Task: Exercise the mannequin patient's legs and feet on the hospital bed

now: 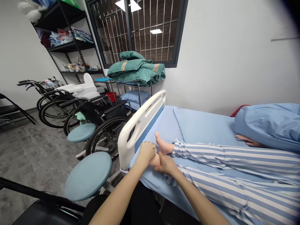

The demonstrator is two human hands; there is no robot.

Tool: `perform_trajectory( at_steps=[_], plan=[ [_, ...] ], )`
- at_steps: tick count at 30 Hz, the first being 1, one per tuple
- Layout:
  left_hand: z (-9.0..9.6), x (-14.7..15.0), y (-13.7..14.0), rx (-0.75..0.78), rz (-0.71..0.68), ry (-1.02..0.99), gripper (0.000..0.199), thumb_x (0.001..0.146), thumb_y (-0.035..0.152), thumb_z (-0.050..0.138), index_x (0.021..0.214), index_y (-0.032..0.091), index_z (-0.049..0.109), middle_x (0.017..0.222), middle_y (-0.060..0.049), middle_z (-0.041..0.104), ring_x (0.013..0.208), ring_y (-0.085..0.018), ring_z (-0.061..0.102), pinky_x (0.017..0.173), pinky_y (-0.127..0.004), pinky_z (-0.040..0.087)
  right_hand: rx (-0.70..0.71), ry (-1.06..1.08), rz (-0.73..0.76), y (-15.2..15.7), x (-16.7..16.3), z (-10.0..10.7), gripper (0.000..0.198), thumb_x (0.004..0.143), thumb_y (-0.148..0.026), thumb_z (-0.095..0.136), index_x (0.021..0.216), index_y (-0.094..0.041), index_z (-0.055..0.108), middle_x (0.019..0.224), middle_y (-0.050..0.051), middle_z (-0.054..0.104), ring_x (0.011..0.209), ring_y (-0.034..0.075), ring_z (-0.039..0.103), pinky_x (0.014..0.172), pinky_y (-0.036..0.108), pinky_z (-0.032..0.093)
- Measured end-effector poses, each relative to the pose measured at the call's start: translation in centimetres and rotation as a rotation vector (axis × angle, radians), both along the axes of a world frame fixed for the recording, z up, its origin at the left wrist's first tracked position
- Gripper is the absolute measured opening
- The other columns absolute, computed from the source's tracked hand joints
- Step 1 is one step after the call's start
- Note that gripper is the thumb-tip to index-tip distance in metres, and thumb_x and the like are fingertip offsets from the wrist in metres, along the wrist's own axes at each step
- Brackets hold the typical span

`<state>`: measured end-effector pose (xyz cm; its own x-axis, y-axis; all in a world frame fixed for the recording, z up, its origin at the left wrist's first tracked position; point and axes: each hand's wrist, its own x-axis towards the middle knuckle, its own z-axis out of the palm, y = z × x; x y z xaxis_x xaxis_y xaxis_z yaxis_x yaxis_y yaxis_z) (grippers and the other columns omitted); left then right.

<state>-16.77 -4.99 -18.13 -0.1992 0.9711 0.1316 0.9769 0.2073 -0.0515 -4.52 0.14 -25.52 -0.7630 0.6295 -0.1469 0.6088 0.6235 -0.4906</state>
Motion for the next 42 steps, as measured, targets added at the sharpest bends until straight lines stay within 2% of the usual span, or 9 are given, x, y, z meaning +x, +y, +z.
perform_trajectory(
  at_steps=[8,17,23,29,34,42],
  plan=[
    [0.0,0.1,-0.1,0.006,0.001,0.002,0.025,0.074,0.023,0.039,0.076,0.011,0.061,0.074,-0.011,0.061,0.071,-0.019,0.055,0.058,-0.029,0.036,-0.002,-0.02,-0.03,-0.1,-0.1,-0.1,0.061,0.052,-0.039,0.066,0.103,-0.019,0.04,0.084,0.003,0.054,0.068,0.017,0.051,0.051,0.022,0.024],
    [-1.3,-0.6,-1.2,0.151,0.08,-0.015,0.028,0.078,0.024,0.03,0.081,0.015,0.056,0.079,-0.007,0.055,0.063,-0.018,0.055,0.051,-0.027,0.036,0.043,-0.008,-0.006,-0.1,0.0,0.0,0.054,0.053,-0.041,0.063,0.098,-0.019,0.041,0.081,0.002,0.054,0.065,0.016,0.05,0.05,0.022,0.022],
    [-1.7,-0.5,-1.9,0.206,0.083,-0.054,0.026,0.079,0.025,0.03,0.081,0.018,0.055,0.08,-0.006,0.055,0.067,-0.015,0.055,0.053,-0.024,0.036,0.061,-0.01,-0.01,-0.2,0.0,0.1,0.054,0.053,-0.042,0.062,0.096,-0.018,0.04,0.079,0.002,0.054,0.063,0.015,0.049,0.049,0.022,0.022],
    [-2.3,-0.8,-2.0,0.331,0.125,-0.107,0.029,0.078,0.026,0.034,0.101,0.018,0.049,0.086,-0.004,0.059,0.07,-0.015,0.056,0.055,-0.025,0.036,0.075,-0.001,-0.009,-0.2,-0.1,0.1,0.059,0.053,-0.041,0.062,0.101,-0.019,0.038,0.079,0.002,0.054,0.062,0.015,0.049,0.047,0.021,0.021],
    [-2.4,-1.4,-1.6,0.281,0.131,-0.096,0.022,0.076,0.028,0.034,0.08,0.018,0.053,0.071,-0.002,0.061,0.063,-0.017,0.057,0.053,-0.026,0.034,0.062,-0.032,-0.036,-0.3,-0.2,0.3,0.053,0.053,-0.039,0.062,0.097,-0.018,0.04,0.079,0.002,0.054,0.062,0.015,0.05,0.048,0.022,0.02],
    [-2.2,-1.6,-1.4,0.214,0.195,-0.09,0.027,0.075,0.033,0.035,0.081,0.017,0.056,0.066,-0.005,0.062,0.063,-0.02,0.058,0.054,-0.027,0.034,0.067,-0.007,-0.022,-0.2,-0.2,0.2,0.049,0.053,-0.042,0.062,0.09,-0.019,0.04,0.079,0.002,0.053,0.062,0.015,0.049,0.048,0.022,0.02]
  ],
)
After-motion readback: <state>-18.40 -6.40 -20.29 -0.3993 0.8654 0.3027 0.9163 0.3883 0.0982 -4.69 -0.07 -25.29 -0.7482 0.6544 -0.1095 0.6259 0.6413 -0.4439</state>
